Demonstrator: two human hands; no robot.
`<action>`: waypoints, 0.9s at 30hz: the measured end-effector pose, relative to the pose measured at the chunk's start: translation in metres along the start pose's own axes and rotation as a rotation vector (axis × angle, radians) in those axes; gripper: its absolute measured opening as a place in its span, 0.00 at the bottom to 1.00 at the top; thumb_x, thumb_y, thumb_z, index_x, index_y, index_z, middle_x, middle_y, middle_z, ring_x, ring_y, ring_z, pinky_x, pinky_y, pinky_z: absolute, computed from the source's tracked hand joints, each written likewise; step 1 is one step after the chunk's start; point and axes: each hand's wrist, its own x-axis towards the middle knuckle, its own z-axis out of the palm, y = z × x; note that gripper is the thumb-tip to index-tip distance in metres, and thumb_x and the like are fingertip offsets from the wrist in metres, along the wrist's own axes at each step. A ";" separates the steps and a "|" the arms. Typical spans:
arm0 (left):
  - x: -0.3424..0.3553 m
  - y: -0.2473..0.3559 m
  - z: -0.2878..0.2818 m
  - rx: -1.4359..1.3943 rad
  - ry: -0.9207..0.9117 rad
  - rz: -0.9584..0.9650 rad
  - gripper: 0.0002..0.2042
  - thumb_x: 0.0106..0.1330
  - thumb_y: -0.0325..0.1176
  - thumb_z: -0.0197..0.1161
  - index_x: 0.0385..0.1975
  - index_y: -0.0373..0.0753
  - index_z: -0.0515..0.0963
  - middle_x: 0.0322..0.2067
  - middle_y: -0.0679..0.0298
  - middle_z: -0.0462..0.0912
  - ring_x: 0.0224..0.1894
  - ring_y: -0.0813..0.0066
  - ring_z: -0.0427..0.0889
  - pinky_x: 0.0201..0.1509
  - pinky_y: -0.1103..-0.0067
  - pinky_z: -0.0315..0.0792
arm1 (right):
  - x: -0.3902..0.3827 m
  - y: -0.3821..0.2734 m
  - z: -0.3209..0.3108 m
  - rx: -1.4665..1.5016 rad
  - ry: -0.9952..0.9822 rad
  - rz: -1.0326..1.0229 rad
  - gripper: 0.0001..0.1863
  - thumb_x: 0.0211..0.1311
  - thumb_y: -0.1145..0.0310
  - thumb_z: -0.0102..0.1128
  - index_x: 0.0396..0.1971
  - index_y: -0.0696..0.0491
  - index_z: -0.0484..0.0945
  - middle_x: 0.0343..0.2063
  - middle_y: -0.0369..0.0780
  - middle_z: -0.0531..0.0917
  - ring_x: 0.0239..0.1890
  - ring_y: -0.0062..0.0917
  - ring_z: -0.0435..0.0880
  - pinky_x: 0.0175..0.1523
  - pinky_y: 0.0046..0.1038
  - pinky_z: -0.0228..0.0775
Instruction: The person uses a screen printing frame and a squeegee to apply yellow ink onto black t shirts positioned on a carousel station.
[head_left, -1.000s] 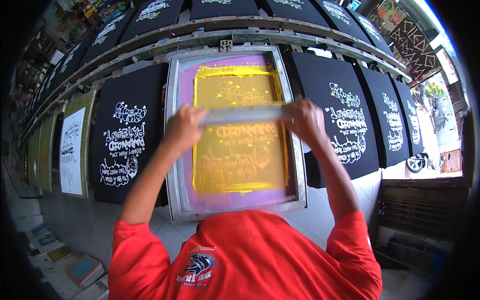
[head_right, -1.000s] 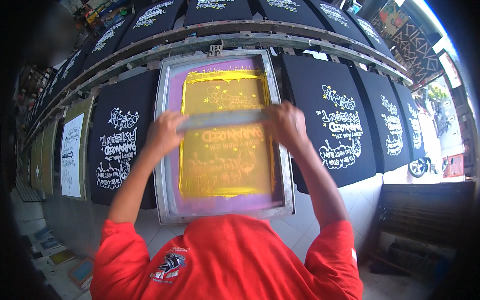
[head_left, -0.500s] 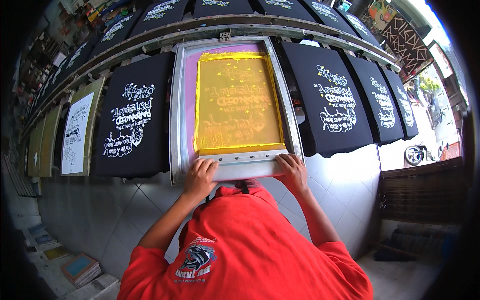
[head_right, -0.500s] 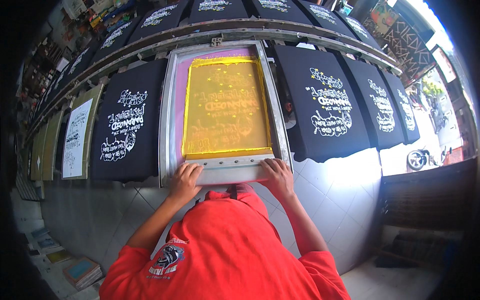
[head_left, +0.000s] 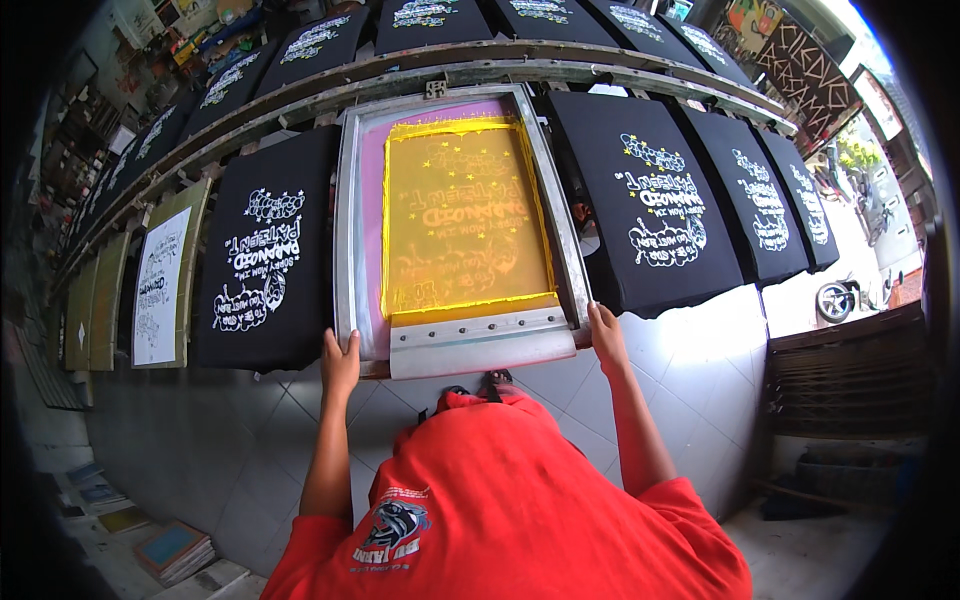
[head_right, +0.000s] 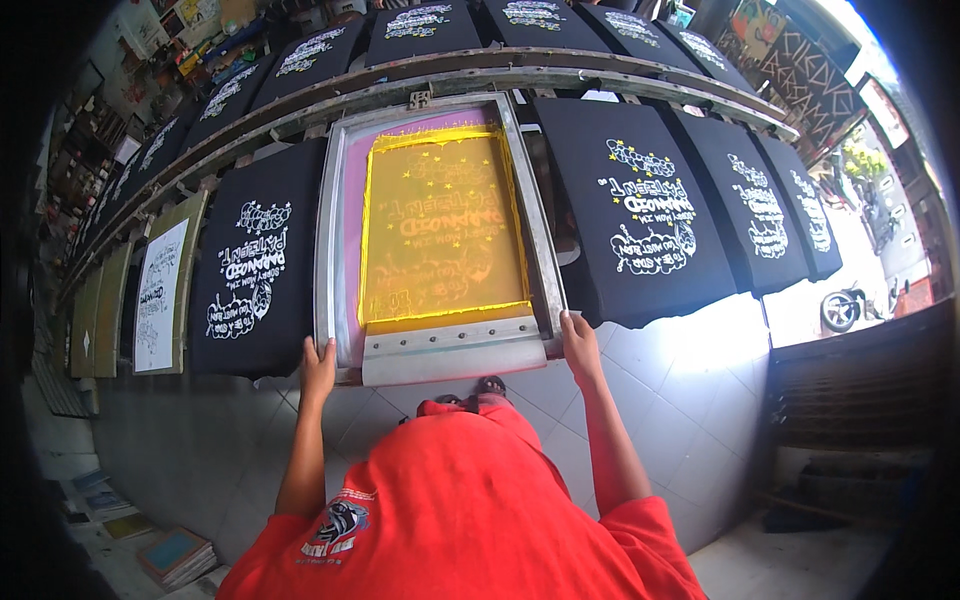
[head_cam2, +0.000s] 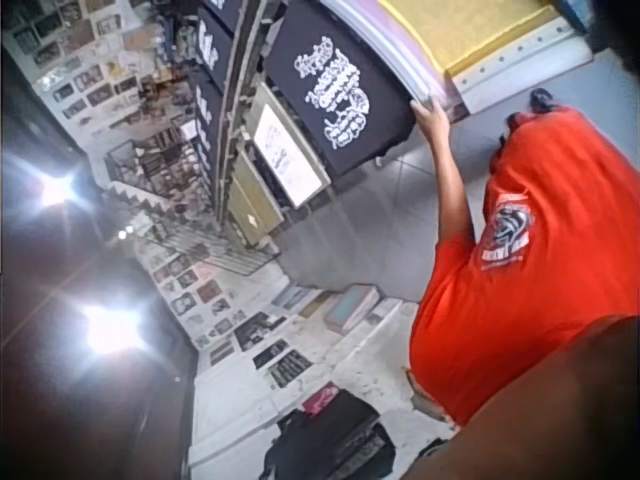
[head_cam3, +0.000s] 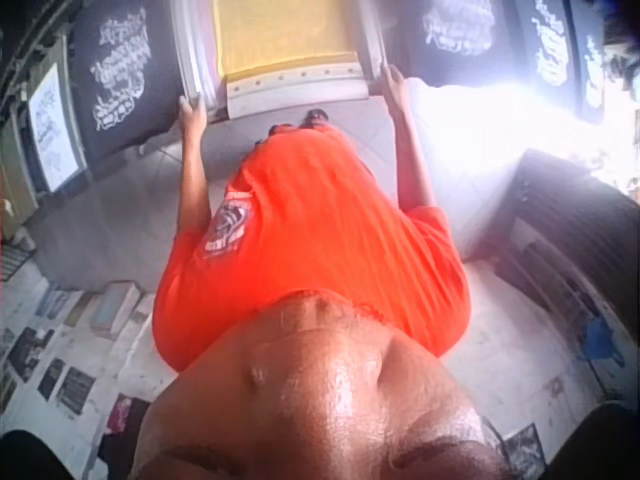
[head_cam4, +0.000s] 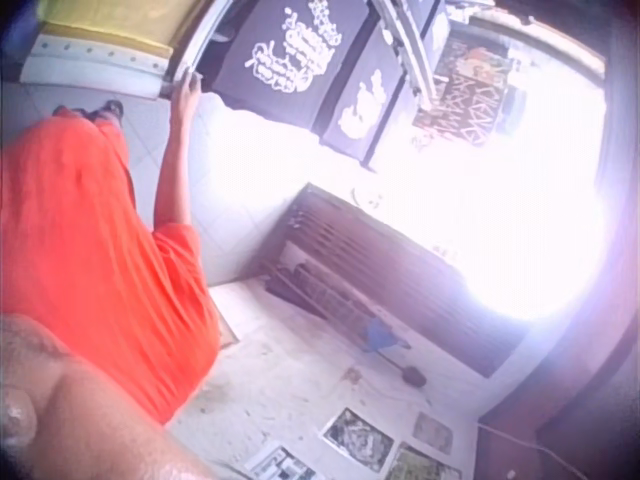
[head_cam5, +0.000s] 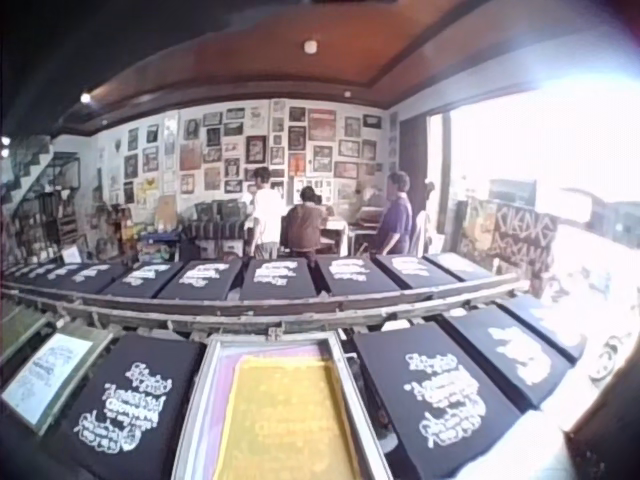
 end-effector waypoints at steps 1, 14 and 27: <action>0.007 -0.008 0.000 -0.094 -0.085 -0.081 0.28 0.69 0.51 0.54 0.52 0.27 0.69 0.48 0.40 0.77 0.49 0.45 0.76 0.54 0.64 0.69 | 0.006 0.003 0.002 -0.004 0.006 -0.001 0.23 0.73 0.54 0.46 0.47 0.61 0.76 0.32 0.46 0.81 0.32 0.32 0.79 0.40 0.32 0.71; 0.010 0.014 -0.053 -0.177 -0.102 -0.208 0.23 0.73 0.47 0.48 0.38 0.26 0.75 0.32 0.45 0.81 0.36 0.50 0.80 0.43 0.66 0.71 | -0.027 -0.043 0.018 -0.366 0.262 -0.166 0.21 0.73 0.59 0.43 0.33 0.64 0.76 0.33 0.52 0.77 0.38 0.47 0.76 0.46 0.43 0.66; 0.090 -0.237 -0.237 -0.400 -0.018 -0.154 0.27 0.76 0.49 0.44 0.50 0.25 0.74 0.46 0.55 0.79 0.48 0.69 0.76 0.55 0.75 0.68 | -0.159 -0.100 0.282 -0.276 0.232 -0.283 0.15 0.69 0.62 0.50 0.42 0.61 0.76 0.38 0.52 0.77 0.43 0.50 0.76 0.49 0.43 0.68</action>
